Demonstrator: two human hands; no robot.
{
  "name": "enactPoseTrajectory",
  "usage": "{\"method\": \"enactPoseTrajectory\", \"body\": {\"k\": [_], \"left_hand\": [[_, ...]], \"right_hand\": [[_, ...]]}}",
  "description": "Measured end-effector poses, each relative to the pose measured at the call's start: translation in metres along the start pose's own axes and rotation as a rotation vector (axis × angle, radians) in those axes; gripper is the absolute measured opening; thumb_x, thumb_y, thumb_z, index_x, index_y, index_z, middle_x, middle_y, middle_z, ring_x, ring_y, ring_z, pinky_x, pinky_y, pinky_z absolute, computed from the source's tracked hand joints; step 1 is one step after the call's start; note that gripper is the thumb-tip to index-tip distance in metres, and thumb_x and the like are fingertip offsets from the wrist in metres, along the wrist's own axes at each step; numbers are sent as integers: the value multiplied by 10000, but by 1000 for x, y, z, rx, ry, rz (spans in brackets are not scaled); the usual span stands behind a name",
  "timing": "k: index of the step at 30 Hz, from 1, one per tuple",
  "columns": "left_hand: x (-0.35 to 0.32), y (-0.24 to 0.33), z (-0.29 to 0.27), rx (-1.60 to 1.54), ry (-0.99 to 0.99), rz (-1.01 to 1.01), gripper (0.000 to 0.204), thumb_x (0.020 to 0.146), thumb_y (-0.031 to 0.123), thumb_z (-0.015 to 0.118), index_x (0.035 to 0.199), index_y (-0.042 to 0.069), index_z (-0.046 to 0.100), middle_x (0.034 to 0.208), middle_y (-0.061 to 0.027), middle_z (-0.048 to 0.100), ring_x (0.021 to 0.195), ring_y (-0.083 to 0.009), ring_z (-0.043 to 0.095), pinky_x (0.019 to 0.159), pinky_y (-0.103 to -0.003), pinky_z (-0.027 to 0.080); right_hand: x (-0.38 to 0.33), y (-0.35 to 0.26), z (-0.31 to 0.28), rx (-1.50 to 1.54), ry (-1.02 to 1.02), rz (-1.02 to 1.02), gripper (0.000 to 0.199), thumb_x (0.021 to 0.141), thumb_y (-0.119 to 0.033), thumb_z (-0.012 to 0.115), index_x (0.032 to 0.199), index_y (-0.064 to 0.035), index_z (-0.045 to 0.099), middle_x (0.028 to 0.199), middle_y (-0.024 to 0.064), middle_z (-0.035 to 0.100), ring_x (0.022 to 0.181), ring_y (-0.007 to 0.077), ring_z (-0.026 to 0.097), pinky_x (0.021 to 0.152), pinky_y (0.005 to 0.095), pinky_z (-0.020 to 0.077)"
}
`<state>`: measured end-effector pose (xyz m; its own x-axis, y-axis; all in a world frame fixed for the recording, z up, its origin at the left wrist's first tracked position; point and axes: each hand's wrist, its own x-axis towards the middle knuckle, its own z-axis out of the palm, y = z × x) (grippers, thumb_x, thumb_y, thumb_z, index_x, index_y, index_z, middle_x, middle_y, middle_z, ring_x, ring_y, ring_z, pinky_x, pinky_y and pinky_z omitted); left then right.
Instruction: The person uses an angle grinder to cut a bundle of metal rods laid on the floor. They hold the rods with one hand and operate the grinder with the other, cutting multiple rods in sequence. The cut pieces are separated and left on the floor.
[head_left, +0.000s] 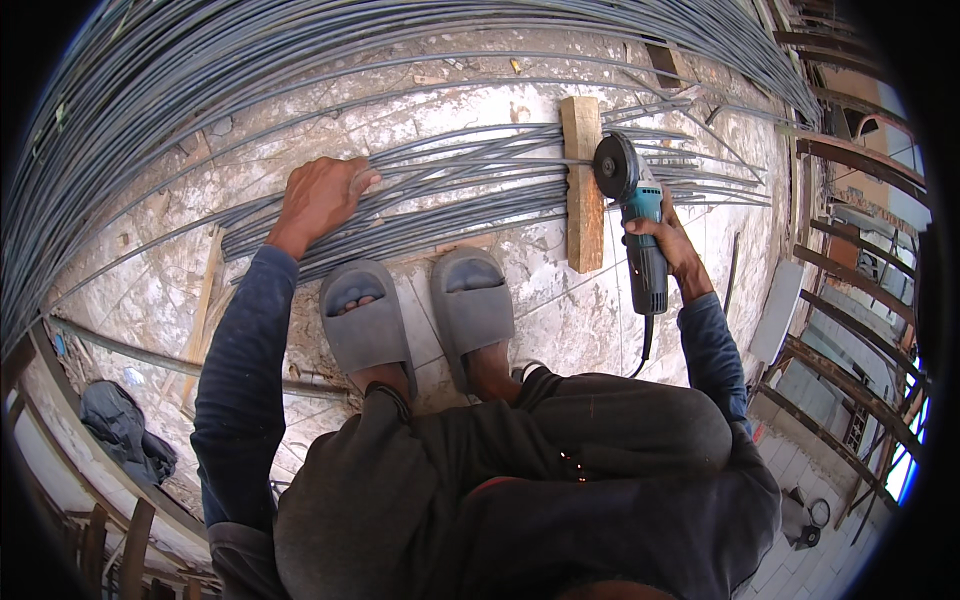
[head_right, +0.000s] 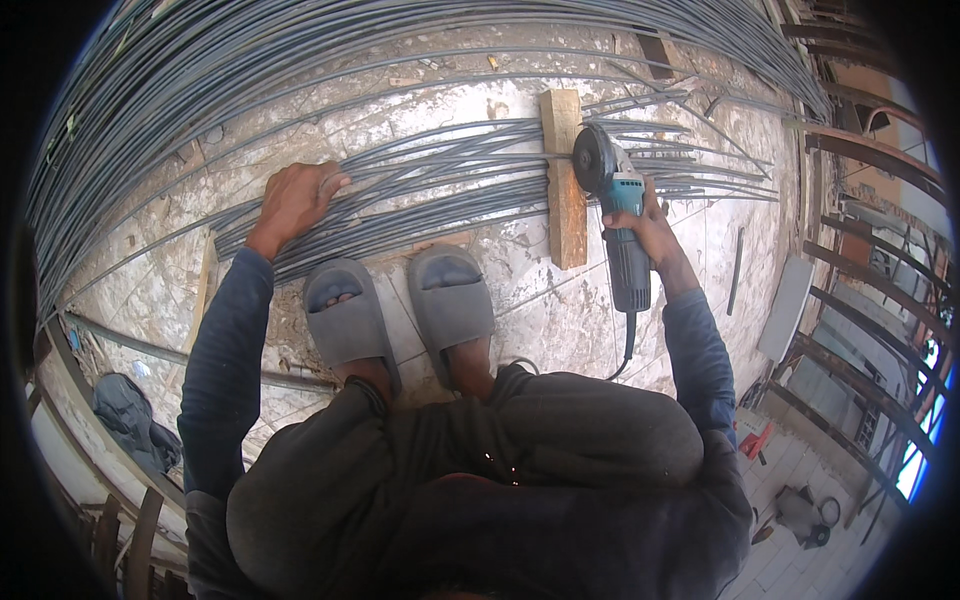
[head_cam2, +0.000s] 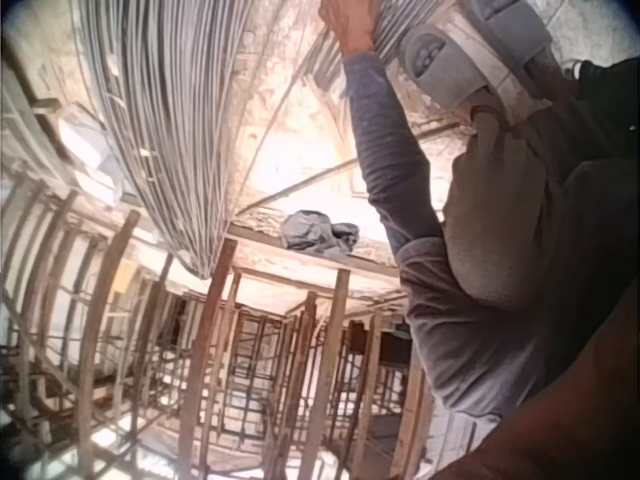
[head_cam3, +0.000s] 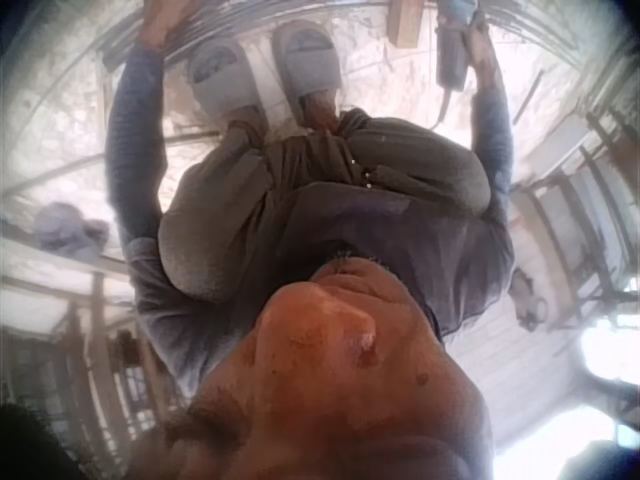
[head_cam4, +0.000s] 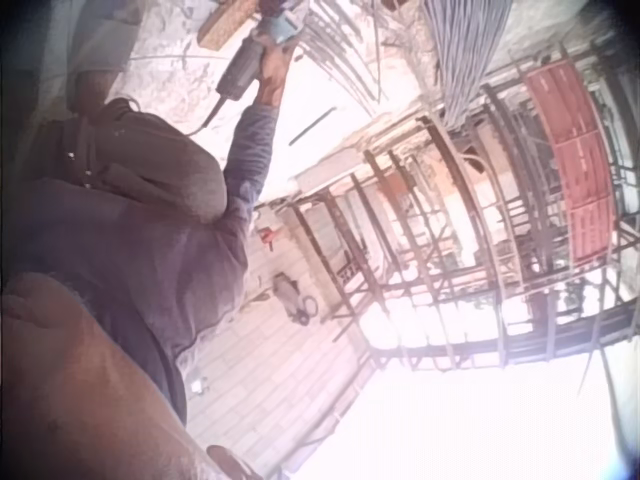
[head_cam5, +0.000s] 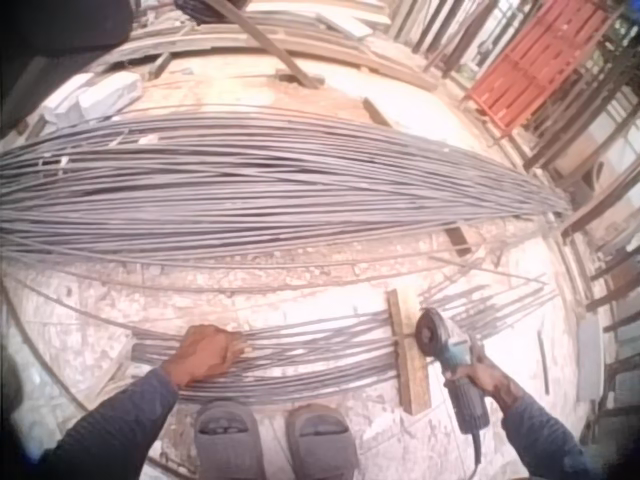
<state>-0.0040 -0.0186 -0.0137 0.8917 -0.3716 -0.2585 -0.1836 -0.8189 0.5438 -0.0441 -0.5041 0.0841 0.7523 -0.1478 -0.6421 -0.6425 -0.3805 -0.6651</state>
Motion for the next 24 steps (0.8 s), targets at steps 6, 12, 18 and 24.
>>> {"method": "enactPoseTrajectory", "body": {"k": [6,12,18,24], "left_hand": [[-1,-3,5,18,7,-12,332,972,400,561,981,95,692,823,-178,685,828,-416,639,717,-514,471],[1,-1,4,-1,42,12,323,966,394,575,990,99,702,827,-186,687,831,-418,643,720,-508,476],[0,-6,10,21,56,10,326,966,393,579,998,94,705,812,-187,688,803,-416,651,700,-506,482],[-1,-2,9,42,54,7,315,966,380,583,982,88,702,800,-181,691,789,-408,657,689,-504,486]], "right_hand": [[1,-12,7,30,-9,16,853,710,-85,751,1435,-135,304,1064,128,567,817,238,645,685,378,560],[7,-6,2,64,-4,22,874,714,-79,751,1454,-165,295,1075,131,564,809,249,649,678,385,563],[16,-4,-1,30,0,15,912,719,-79,749,1488,-175,267,1100,137,576,812,253,657,682,384,568],[17,-7,1,23,11,48,915,721,-78,745,1498,-170,271,1106,143,589,829,248,668,696,371,570]]}}
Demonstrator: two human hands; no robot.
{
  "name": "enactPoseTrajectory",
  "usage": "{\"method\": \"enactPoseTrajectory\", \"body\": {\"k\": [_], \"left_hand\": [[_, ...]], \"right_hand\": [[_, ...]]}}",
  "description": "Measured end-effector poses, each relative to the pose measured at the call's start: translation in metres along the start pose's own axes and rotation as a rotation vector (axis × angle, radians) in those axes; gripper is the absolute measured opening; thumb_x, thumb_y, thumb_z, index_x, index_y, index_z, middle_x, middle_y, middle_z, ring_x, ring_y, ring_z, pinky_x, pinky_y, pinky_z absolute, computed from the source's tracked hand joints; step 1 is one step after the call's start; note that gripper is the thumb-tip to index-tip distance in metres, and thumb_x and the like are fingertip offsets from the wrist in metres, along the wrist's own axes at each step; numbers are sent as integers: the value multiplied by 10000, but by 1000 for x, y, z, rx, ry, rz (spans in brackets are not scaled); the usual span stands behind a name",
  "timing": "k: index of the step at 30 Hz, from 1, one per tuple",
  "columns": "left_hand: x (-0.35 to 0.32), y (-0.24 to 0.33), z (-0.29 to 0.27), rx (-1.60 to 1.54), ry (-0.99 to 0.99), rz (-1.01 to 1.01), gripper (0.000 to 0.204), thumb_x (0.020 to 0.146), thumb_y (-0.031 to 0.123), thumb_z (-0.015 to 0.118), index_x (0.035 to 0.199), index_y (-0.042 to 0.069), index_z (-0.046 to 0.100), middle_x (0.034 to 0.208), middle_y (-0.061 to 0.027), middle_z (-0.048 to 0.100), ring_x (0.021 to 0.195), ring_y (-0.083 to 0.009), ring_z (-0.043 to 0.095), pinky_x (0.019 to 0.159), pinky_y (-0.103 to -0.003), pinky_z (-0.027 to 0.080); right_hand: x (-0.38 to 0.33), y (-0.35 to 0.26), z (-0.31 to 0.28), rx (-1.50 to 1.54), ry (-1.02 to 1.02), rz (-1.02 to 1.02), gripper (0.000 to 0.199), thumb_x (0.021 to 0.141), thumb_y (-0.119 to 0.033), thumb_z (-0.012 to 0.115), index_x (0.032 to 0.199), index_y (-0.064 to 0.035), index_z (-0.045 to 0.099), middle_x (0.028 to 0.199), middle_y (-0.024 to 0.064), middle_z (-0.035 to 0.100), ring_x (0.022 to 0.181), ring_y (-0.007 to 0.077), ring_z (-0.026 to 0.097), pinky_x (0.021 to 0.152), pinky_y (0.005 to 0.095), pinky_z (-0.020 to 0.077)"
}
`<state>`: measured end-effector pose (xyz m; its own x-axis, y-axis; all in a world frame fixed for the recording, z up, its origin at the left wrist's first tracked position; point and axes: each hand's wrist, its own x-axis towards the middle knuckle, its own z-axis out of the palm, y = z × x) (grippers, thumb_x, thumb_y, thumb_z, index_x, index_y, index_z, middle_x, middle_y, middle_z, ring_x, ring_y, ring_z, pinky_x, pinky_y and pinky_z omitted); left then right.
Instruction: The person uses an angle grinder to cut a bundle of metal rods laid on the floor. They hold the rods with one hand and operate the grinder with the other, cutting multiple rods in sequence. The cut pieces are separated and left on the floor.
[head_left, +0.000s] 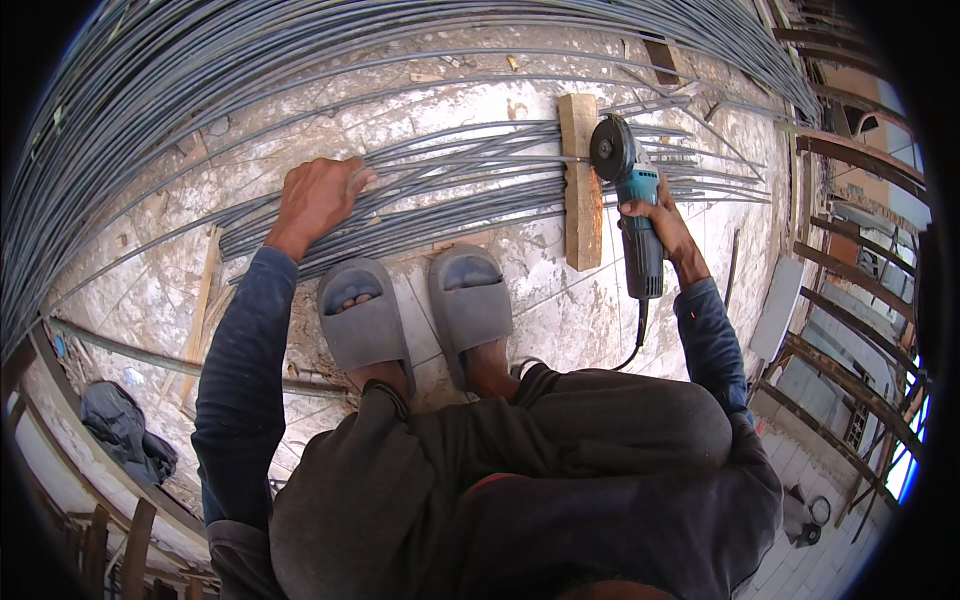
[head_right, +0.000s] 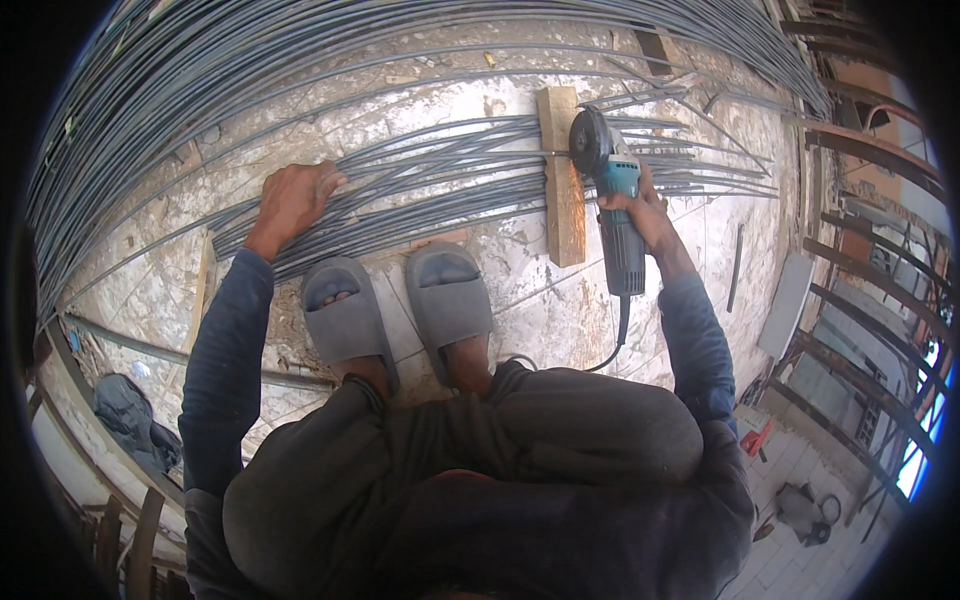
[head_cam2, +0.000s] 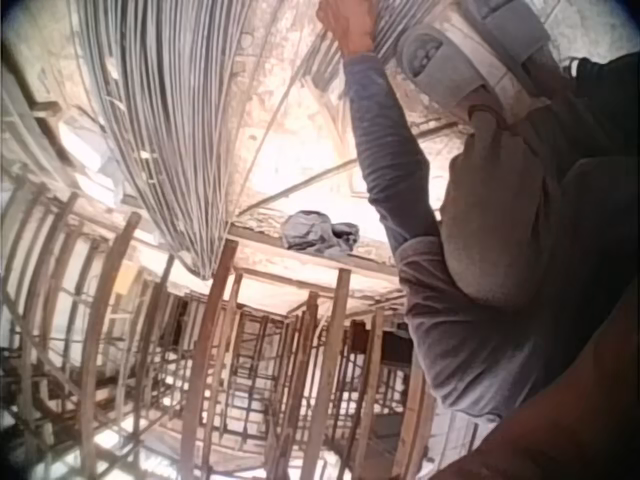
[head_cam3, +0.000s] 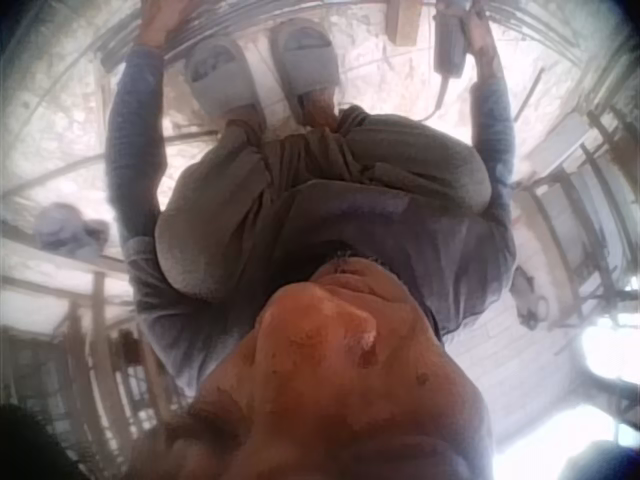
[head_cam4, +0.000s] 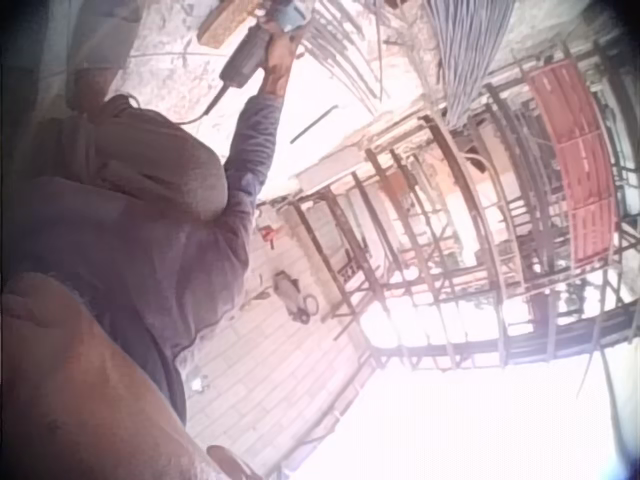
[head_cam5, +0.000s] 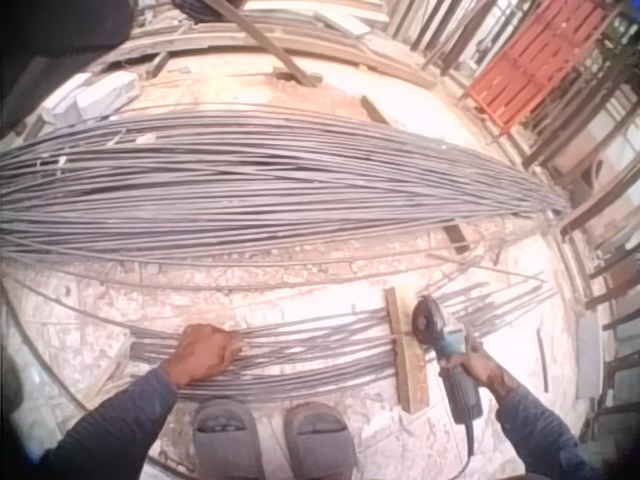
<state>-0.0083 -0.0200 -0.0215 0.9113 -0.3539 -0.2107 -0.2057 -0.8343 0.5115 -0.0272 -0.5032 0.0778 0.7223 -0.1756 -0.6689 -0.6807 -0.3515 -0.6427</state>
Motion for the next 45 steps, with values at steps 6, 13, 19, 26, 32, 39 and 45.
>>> {"method": "enactPoseTrajectory", "body": {"k": [6,13,19,26,32,39,45], "left_hand": [[1,4,-4,-12,-13,-15,307,963,368,591,981,82,701,794,-179,693,784,-402,660,683,-497,488],[1,1,-2,-7,3,-4,316,960,364,605,1019,78,724,726,-190,678,712,-390,665,684,-486,495],[1,1,-1,-8,-3,-15,294,960,370,595,961,94,697,800,-174,692,789,-400,659,689,-498,485],[2,3,-4,-10,-9,-18,294,961,365,596,953,91,700,764,-182,677,775,-403,651,683,-501,471],[2,5,-6,-18,3,-18,291,956,362,602,960,89,701,744,-192,665,771,-412,645,677,-505,467],[1,6,-9,-6,2,6,309,953,366,613,1032,86,718,772,-183,693,780,-387,668,701,-497,490],[1,0,-2,-10,21,9,301,955,372,605,971,85,698,786,-173,685,791,-400,653,676,-495,478]], "right_hand": [[-3,2,1,-33,14,-40,878,726,-56,727,1478,-156,285,1048,132,595,790,243,653,661,371,564],[-13,-2,7,-12,-2,-33,908,726,-51,720,1490,-138,237,1034,141,587,799,247,642,681,370,552],[-22,-3,9,-30,32,-4,914,721,-49,724,1488,-119,231,1056,150,588,794,247,641,697,373,551],[-25,1,10,-45,17,-25,782,744,-29,720,1401,-106,302,996,120,601,786,217,645,687,359,543],[-23,5,8,-49,14,-56,803,734,-48,737,1400,-78,289,1014,135,594,788,224,645,687,356,551],[-27,3,10,-54,30,12,799,734,-60,737,1395,-62,289,1046,154,585,794,240,650,699,366,554],[-21,5,6,-80,4,-8,796,736,-63,733,1394,-62,286,1049,152,596,808,241,650,715,364,550]]}}
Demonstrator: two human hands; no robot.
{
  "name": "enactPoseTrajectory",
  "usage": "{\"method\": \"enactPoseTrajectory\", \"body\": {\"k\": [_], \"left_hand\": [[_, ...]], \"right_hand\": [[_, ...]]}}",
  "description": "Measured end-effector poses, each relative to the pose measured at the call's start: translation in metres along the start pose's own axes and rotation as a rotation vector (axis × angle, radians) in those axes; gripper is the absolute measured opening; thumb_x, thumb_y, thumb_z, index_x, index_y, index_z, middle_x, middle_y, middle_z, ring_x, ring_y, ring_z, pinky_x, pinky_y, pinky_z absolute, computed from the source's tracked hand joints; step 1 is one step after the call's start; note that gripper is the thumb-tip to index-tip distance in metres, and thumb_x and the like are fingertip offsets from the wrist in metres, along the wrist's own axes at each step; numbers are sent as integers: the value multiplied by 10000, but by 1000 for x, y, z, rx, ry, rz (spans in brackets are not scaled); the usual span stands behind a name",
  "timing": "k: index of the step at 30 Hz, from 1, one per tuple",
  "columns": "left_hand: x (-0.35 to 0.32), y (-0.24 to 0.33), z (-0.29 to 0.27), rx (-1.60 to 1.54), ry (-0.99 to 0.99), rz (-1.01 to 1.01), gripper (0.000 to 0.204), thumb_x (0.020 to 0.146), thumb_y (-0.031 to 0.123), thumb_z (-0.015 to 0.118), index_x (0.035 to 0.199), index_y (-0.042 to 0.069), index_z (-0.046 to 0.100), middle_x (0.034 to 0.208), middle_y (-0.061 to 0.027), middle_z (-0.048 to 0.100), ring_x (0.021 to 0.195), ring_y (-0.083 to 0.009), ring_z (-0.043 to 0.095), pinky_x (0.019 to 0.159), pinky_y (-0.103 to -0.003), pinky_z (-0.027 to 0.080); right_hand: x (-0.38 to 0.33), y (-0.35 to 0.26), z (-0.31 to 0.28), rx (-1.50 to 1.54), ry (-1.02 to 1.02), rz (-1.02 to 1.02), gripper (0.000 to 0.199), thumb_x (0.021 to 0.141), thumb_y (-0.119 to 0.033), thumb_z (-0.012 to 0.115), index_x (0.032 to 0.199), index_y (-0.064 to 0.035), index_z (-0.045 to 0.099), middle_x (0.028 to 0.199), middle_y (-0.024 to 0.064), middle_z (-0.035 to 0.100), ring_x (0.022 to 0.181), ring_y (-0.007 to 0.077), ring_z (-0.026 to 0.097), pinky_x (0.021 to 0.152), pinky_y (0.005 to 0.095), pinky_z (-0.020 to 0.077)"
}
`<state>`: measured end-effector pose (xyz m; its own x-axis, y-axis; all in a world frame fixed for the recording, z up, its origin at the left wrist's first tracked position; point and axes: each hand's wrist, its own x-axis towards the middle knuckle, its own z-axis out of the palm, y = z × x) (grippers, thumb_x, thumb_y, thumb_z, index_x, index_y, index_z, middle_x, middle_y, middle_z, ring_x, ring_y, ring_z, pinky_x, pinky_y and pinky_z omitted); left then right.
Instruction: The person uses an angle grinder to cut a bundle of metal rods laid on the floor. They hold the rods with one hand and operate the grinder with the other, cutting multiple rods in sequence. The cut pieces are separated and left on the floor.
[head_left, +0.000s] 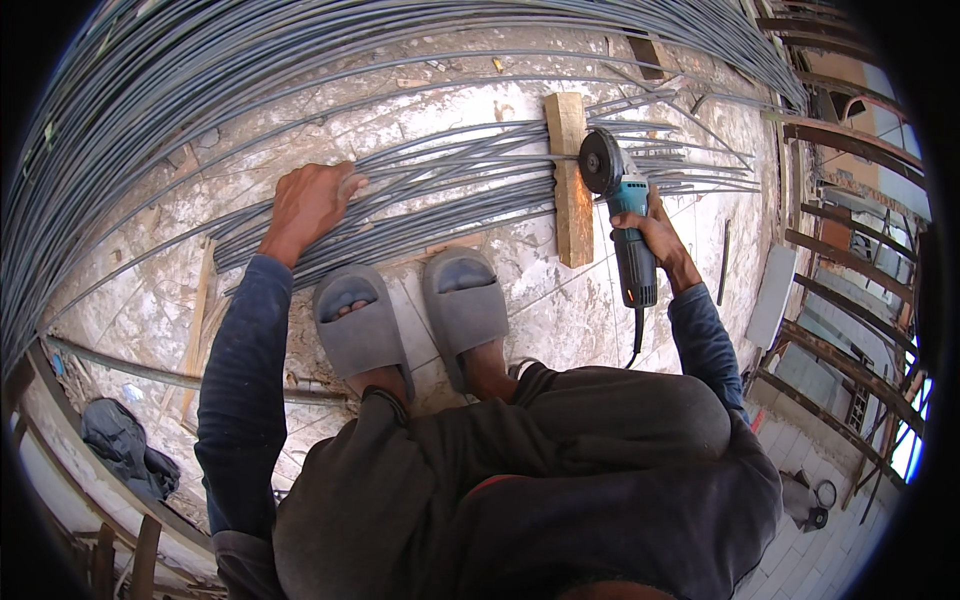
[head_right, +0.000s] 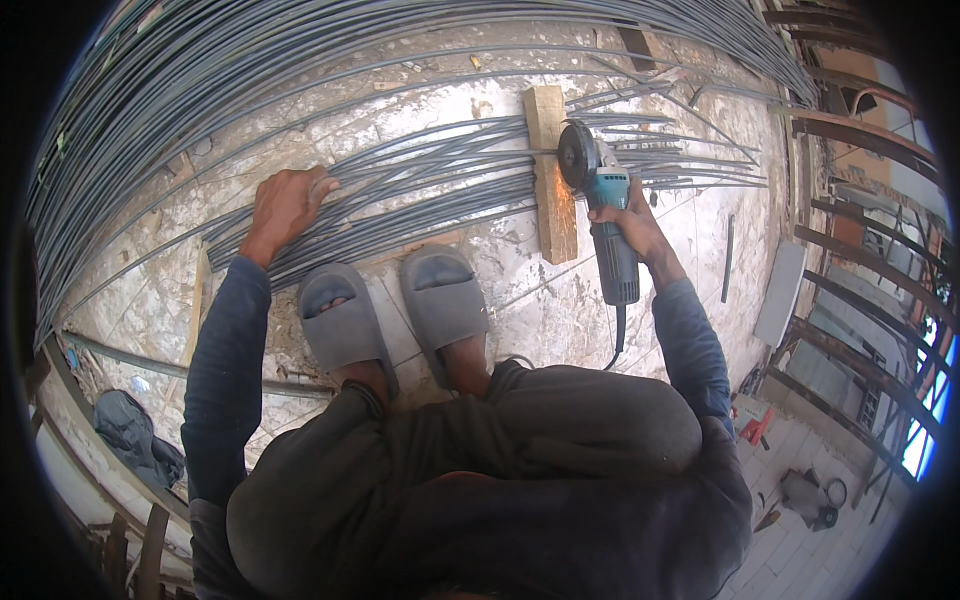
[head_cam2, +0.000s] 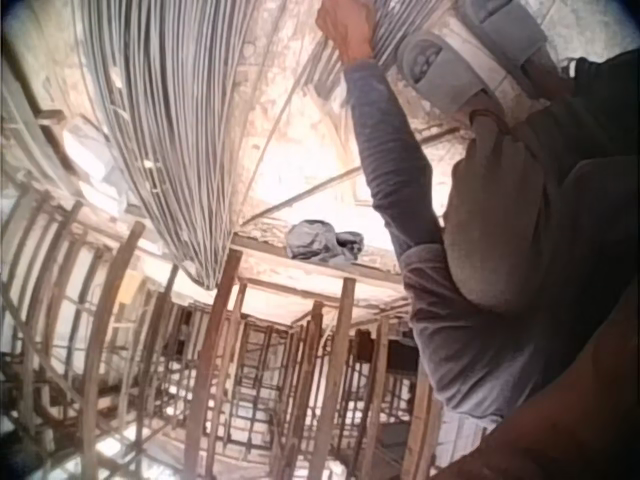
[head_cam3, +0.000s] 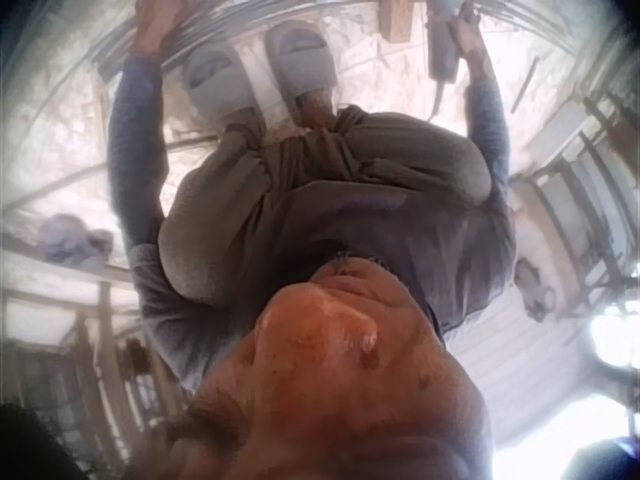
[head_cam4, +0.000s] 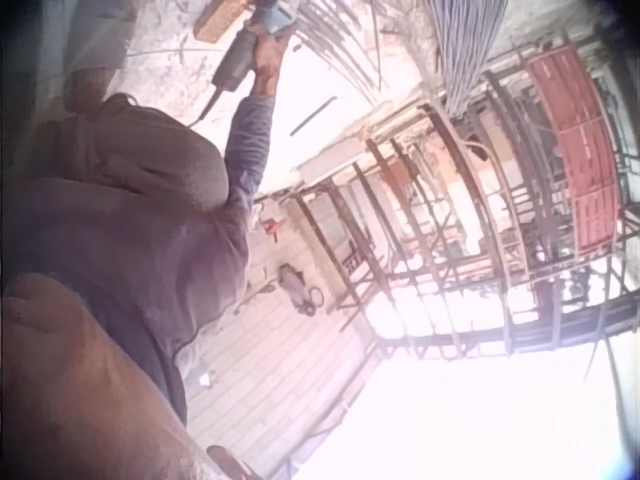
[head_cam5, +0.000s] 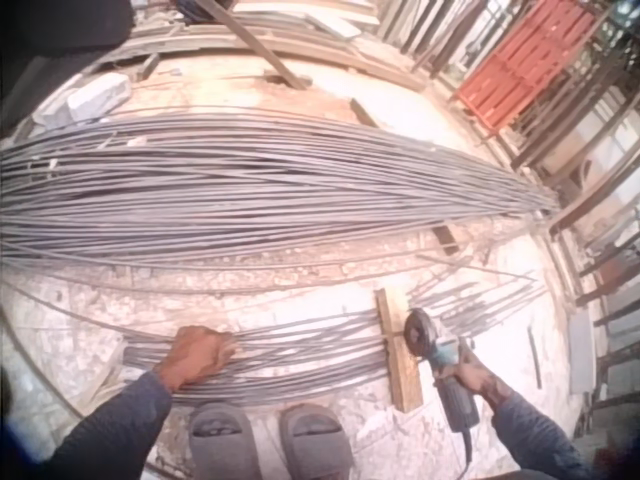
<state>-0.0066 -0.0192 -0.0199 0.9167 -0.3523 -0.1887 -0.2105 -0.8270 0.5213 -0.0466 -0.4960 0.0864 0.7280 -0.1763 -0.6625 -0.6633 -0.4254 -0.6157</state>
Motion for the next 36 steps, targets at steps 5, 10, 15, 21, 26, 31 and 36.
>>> {"method": "enactPoseTrajectory", "body": {"k": [5,10,15,21,26,31,36], "left_hand": [[0,1,0,-7,11,14,296,958,367,600,959,86,692,780,-171,682,783,-398,651,670,-497,476],[1,-1,1,-9,-11,4,291,962,361,595,962,87,692,774,-176,678,778,-401,649,671,-500,476],[1,-1,2,7,-4,2,294,963,360,593,978,85,695,776,-184,677,780,-405,650,672,-500,477],[0,0,2,2,5,5,298,961,361,595,990,84,701,784,-188,680,784,-409,652,673,-497,480],[0,0,0,-3,-2,4,294,955,354,607,1005,82,707,791,-190,683,784,-407,654,672,-494,481],[0,-2,2,-5,5,10,284,946,342,623,996,78,715,795,-191,684,778,-405,655,671,-493,482],[1,-2,2,-53,34,23,285,944,353,623,958,86,720,792,-184,682,761,-407,645,661,-491,477]], "right_hand": [[6,1,-4,-14,7,-30,859,721,-81,744,1432,-61,262,1064,146,594,847,237,643,732,363,549],[11,-3,-5,-25,2,-54,931,712,-93,753,1477,-64,223,1100,155,579,851,243,642,735,367,552],[13,-7,-5,-19,-4,-37,928,710,-90,752,1478,-74,231,1111,160,572,832,247,642,717,367,553],[14,-10,-2,-2,14,-32,920,711,-94,753,1473,-90,238,1100,162,571,827,248,643,703,368,552],[10,-15,2,20,10,-11,911,711,-96,746,1468,-88,240,1091,164,575,840,251,643,707,367,550],[12,-4,-7,-57,-3,-32,869,708,-108,735,1442,-75,273,1088,165,584,851,254,643,738,374,550],[4,-8,-3,-70,-7,-13,843,706,-121,738,1420,-56,296,1100,153,584,880,247,635,768,372,540]]}}
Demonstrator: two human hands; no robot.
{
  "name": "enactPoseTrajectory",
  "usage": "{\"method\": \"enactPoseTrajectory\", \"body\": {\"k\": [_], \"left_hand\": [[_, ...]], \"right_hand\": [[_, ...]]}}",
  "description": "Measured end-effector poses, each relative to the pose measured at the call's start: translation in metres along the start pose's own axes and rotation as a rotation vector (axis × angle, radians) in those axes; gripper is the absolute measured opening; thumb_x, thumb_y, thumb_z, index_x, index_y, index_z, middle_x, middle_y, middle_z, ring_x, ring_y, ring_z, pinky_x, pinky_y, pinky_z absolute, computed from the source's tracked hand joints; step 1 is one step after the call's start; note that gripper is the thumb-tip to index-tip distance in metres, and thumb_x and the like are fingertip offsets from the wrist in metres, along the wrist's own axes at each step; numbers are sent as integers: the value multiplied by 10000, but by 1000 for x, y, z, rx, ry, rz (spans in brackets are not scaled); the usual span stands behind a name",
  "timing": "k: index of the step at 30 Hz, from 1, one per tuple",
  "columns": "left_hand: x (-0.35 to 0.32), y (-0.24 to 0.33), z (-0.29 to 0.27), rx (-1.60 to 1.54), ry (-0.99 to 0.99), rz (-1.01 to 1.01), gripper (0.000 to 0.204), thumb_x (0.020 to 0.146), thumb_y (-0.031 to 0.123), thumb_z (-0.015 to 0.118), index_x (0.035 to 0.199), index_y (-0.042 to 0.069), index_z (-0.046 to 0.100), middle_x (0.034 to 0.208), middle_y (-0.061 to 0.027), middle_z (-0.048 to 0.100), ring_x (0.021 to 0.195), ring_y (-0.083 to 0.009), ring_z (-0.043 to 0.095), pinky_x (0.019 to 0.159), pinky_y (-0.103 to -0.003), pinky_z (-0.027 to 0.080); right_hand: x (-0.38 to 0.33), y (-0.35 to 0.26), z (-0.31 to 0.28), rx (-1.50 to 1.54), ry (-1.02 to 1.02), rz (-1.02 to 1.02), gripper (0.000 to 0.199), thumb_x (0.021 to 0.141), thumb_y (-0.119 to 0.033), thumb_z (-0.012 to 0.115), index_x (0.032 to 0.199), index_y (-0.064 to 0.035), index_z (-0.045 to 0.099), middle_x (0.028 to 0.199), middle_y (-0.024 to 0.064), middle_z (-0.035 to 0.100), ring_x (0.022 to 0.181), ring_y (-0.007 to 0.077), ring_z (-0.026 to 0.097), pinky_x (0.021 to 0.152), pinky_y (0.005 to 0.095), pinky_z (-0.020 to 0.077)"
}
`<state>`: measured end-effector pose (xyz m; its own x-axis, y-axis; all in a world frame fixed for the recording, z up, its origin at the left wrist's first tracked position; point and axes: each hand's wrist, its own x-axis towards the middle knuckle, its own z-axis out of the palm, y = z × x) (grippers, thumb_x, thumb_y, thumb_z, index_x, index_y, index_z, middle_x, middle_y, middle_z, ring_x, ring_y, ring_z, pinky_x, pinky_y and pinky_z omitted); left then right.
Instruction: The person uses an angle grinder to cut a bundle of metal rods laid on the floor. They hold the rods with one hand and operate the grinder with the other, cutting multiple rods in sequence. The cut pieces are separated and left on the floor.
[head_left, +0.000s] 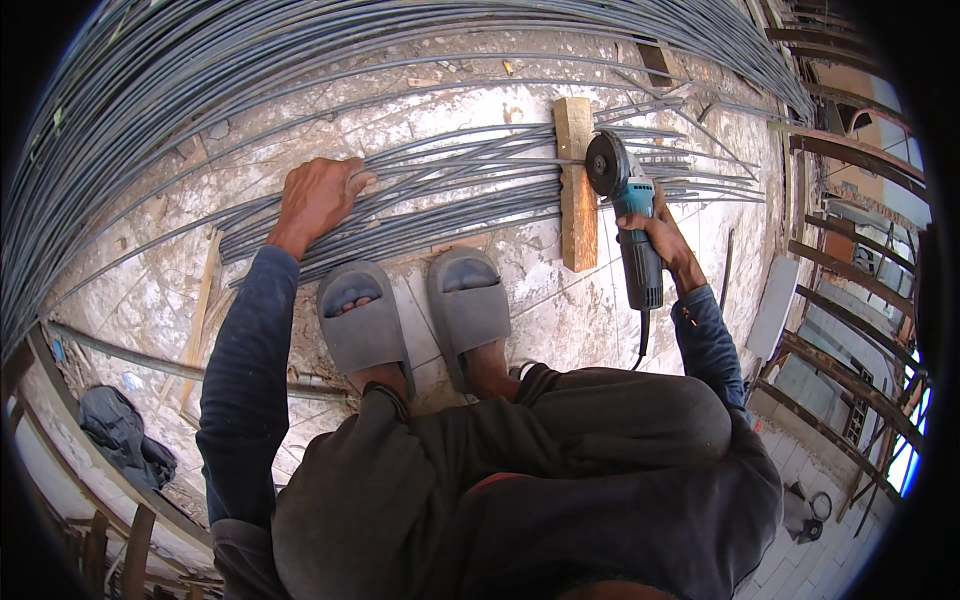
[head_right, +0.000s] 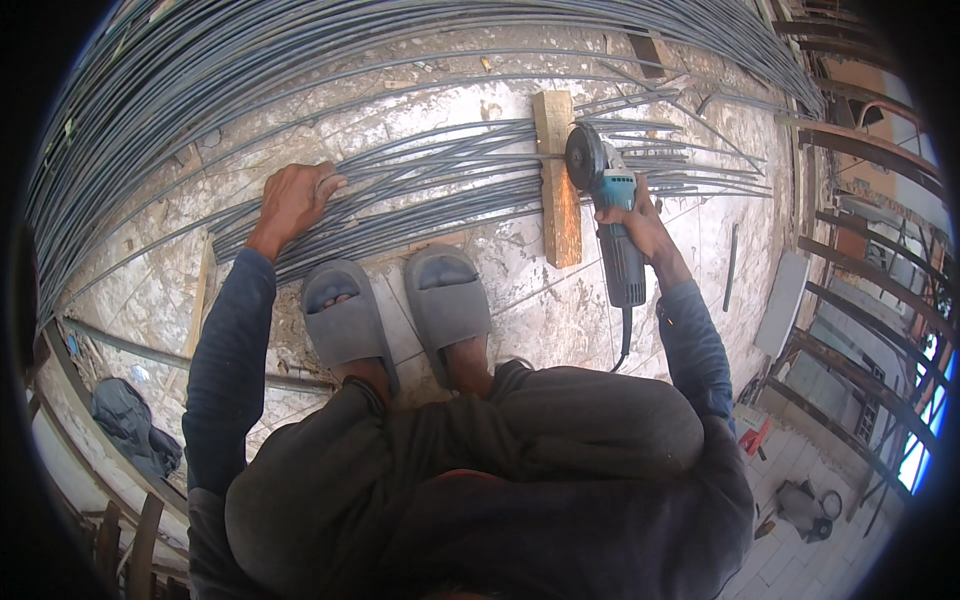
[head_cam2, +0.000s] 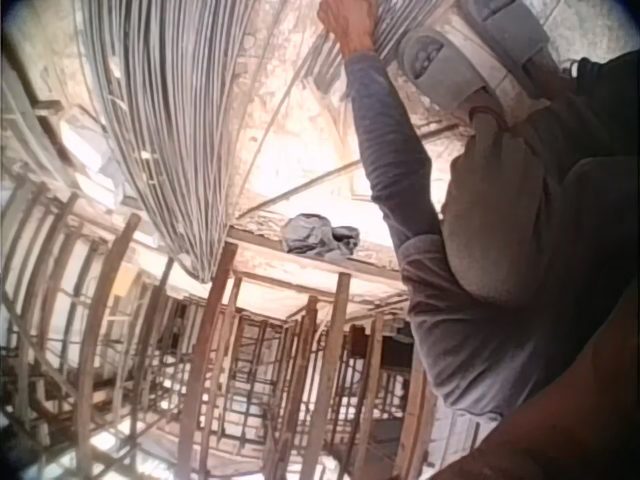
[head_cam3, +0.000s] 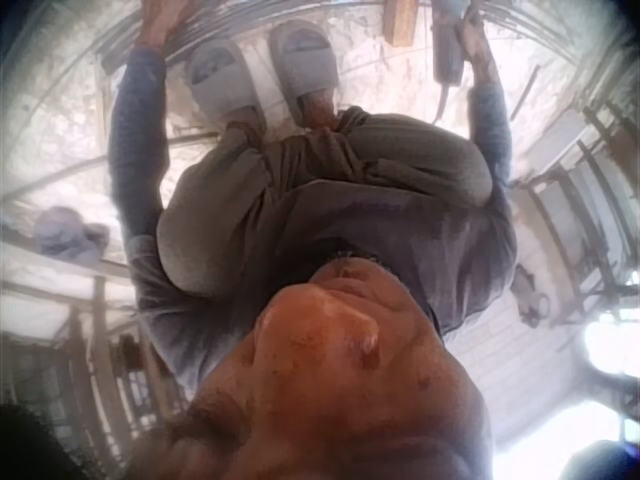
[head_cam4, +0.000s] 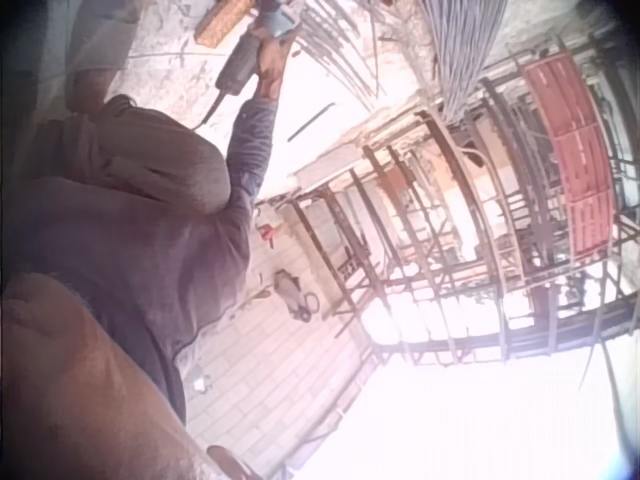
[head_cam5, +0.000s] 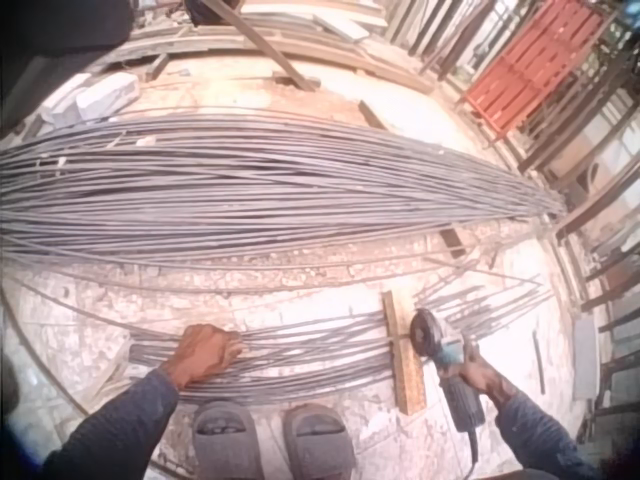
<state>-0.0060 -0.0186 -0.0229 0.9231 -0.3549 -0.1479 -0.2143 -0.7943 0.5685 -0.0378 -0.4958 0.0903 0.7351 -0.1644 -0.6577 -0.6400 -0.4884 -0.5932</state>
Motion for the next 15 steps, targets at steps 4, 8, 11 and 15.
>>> {"method": "enactPoseTrajectory", "body": {"k": [4,8,11,15], "left_hand": [[0,-2,0,-9,-26,2,290,944,364,619,920,91,714,781,-171,677,744,-411,630,652,-494,465],[-3,-4,5,-3,65,60,295,943,365,614,891,89,703,763,-160,669,734,-411,623,641,-493,457],[-3,-3,5,-10,71,72,294,944,363,610,886,87,692,756,-157,665,733,-410,622,634,-493,456],[-3,-6,6,-7,52,72,286,947,359,607,888,88,681,757,-159,662,735,-408,624,630,-495,457]], "right_hand": [[4,4,-2,-8,36,-33,856,705,-119,744,1425,-53,287,1099,146,580,904,243,626,770,368,533],[3,-3,1,8,47,-11,863,706,-113,749,1433,-53,287,1098,147,580,896,243,621,765,368,531],[4,-3,1,35,25,9,860,711,-113,752,1435,-58,290,1101,152,578,889,246,623,760,367,531],[12,5,-7,11,5,-2,850,715,-119,756,1431,-63,300,1111,155,575,887,250,623,761,365,530]]}}
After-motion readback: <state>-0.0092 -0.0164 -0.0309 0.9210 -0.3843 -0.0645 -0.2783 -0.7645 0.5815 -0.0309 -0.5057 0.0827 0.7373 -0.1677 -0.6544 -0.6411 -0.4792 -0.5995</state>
